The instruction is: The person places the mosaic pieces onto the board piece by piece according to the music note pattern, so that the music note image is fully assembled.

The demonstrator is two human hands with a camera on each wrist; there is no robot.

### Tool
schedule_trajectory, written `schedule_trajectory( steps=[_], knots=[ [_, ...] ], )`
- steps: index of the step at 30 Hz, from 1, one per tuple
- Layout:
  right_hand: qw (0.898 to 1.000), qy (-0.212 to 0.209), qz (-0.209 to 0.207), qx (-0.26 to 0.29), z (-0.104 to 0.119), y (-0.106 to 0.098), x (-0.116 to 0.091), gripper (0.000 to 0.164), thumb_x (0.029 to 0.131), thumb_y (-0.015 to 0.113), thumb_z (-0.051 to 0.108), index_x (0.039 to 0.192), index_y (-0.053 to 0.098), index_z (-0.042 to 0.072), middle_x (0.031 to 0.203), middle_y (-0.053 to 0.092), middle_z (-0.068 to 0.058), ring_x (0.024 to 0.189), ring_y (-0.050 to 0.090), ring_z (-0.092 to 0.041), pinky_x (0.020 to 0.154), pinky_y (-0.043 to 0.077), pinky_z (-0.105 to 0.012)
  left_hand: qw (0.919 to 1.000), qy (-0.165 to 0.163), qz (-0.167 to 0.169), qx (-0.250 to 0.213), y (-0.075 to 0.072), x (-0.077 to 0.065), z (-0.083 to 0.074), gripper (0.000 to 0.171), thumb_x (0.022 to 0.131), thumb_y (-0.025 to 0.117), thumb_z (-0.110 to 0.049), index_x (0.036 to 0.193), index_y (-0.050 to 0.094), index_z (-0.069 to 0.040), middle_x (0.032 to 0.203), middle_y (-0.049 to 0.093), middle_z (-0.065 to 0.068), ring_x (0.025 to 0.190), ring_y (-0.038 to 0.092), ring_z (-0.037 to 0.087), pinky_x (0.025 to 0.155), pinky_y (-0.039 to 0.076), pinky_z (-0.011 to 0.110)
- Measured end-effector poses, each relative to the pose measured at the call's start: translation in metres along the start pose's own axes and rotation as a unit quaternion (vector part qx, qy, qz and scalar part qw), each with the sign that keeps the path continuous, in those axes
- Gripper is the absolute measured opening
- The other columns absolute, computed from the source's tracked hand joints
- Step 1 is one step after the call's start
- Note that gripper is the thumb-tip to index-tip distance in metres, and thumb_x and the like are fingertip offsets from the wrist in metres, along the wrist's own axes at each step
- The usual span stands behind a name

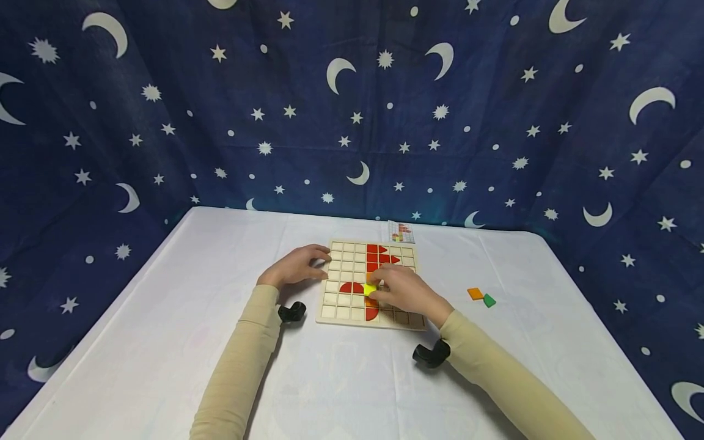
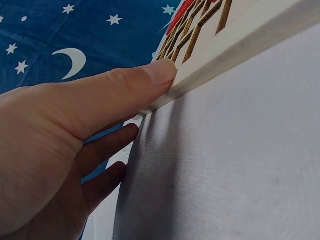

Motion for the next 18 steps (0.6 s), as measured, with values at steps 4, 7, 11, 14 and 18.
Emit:
schedule_trajectory(
  steps=[4, 7, 11, 14, 18],
  knots=[
    [1.000, -0.010, 0.011, -0.008, 0.010, 0.007, 0.006, 0.026, 0.087, 0.075, 0.025, 0.109, 0.073, 0.011, 0.102, 0.067, 0.001, 0.091, 0.060, -0.014, 0.082, 0.053, -0.032, 1.0000, -0.004, -0.001, -0.005, -0.001, 0.001, 0.000, 0.047, 0.085, 0.077, -0.021, 0.126, 0.064, -0.002, 0.145, 0.048, 0.013, 0.138, 0.038, 0.032, 0.116, 0.030, 0.044],
    [1.000, -0.012, 0.022, -0.013, 0.015, 0.012, 0.009, 0.026, 0.087, 0.075, 0.027, 0.108, 0.073, 0.012, 0.102, 0.066, 0.002, 0.089, 0.059, -0.012, 0.081, 0.053, -0.031, 1.0000, -0.005, -0.002, -0.007, -0.002, 0.001, 0.000, 0.047, 0.085, 0.078, -0.022, 0.126, 0.065, -0.002, 0.145, 0.049, 0.013, 0.138, 0.038, 0.032, 0.116, 0.030, 0.044],
    [0.999, -0.017, 0.033, -0.024, 0.018, 0.018, 0.011, 0.025, 0.086, 0.076, 0.027, 0.107, 0.073, 0.013, 0.101, 0.066, 0.002, 0.086, 0.056, -0.011, 0.077, 0.052, -0.029, 1.0000, -0.004, -0.001, -0.004, -0.001, 0.001, -0.001, 0.047, 0.085, 0.077, -0.022, 0.126, 0.065, -0.003, 0.144, 0.049, 0.013, 0.138, 0.039, 0.032, 0.116, 0.030, 0.043],
    [0.999, -0.016, 0.037, -0.033, 0.019, 0.020, 0.012, 0.025, 0.086, 0.076, 0.028, 0.107, 0.073, 0.014, 0.099, 0.064, 0.004, 0.082, 0.053, -0.010, 0.072, 0.050, -0.027, 1.0000, -0.002, 0.000, -0.002, -0.001, 0.001, 0.000, 0.046, 0.085, 0.077, -0.021, 0.126, 0.065, -0.003, 0.144, 0.049, 0.013, 0.138, 0.039, 0.032, 0.116, 0.030, 0.043],
    [0.999, -0.020, 0.038, -0.033, 0.019, 0.022, 0.012, 0.022, 0.087, 0.076, 0.026, 0.105, 0.073, 0.014, 0.097, 0.063, 0.004, 0.080, 0.052, -0.010, 0.071, 0.049, -0.027, 1.0000, -0.001, 0.000, -0.002, 0.000, 0.000, 0.001, 0.045, 0.085, 0.077, -0.021, 0.125, 0.065, -0.003, 0.144, 0.049, 0.014, 0.137, 0.039, 0.032, 0.116, 0.030, 0.044]
  ],
)
Point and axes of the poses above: each hand's wrist, its own x-axis towards the middle knuckle, its own y-axis out of the palm, z = x × y, the point moved 5 cm from there along x, towards the middle knuckle
